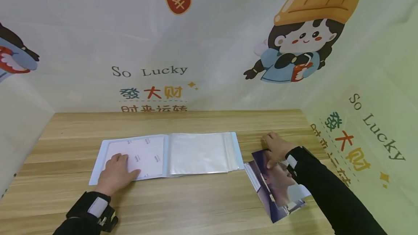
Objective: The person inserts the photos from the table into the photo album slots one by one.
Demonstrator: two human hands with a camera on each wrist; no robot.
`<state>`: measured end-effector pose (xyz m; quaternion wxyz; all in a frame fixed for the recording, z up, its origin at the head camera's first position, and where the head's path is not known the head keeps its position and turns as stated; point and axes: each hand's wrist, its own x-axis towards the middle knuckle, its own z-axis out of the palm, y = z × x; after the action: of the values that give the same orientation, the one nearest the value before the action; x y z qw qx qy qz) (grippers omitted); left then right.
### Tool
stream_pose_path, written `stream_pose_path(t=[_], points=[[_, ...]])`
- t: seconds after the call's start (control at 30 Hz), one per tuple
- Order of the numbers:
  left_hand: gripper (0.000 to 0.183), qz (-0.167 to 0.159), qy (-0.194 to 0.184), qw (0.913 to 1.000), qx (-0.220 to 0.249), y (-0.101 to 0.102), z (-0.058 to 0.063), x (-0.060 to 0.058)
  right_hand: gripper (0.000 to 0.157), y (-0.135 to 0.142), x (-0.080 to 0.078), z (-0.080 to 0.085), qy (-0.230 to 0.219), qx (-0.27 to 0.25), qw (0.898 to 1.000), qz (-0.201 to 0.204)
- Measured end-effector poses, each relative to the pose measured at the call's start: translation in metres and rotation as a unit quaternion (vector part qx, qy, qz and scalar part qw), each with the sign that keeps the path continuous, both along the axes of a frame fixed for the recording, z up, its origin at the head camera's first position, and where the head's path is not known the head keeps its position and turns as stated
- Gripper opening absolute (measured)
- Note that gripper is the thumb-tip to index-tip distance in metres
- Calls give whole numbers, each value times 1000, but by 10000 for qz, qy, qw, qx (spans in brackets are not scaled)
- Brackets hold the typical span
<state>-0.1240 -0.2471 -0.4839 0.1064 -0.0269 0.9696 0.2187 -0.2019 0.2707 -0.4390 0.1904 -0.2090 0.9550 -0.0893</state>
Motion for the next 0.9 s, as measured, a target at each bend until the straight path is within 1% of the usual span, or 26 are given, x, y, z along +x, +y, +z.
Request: stream_pose_path(t=[0.13, 0.2, 0.37, 0.53, 0.7, 0.83, 0.9], points=[[73, -6, 34, 10000, 0, 2, 1, 1, 92, 12, 7, -7, 261, 46, 9989, 399], [73, 17, 6, 10000, -12, 3, 1, 1, 91, 16, 9, -10, 227, 50, 9990, 375], [73, 66, -39, 10000, -41, 1, 0, 2, 85, 17, 10, -16, 23, 126, 9999, 111], [73, 69, -27, 10000, -58, 1, 1, 3, 82, 13, 8, -13, 18, 413, 9991, 75], [73, 59, -28, 10000, -65, 1, 3, 5, 85, 14, 7, -11, 85, 580, 9983, 39], [73, 73, -79, 9999, -54, 1, 3, 5, 86, 17, 7, -11, 136, 503, 9986, 24], [73, 88, -90, 9999, -37, 1, 4, 6, 83, 18, 6, -9, 157, 433, 9989, 4]])
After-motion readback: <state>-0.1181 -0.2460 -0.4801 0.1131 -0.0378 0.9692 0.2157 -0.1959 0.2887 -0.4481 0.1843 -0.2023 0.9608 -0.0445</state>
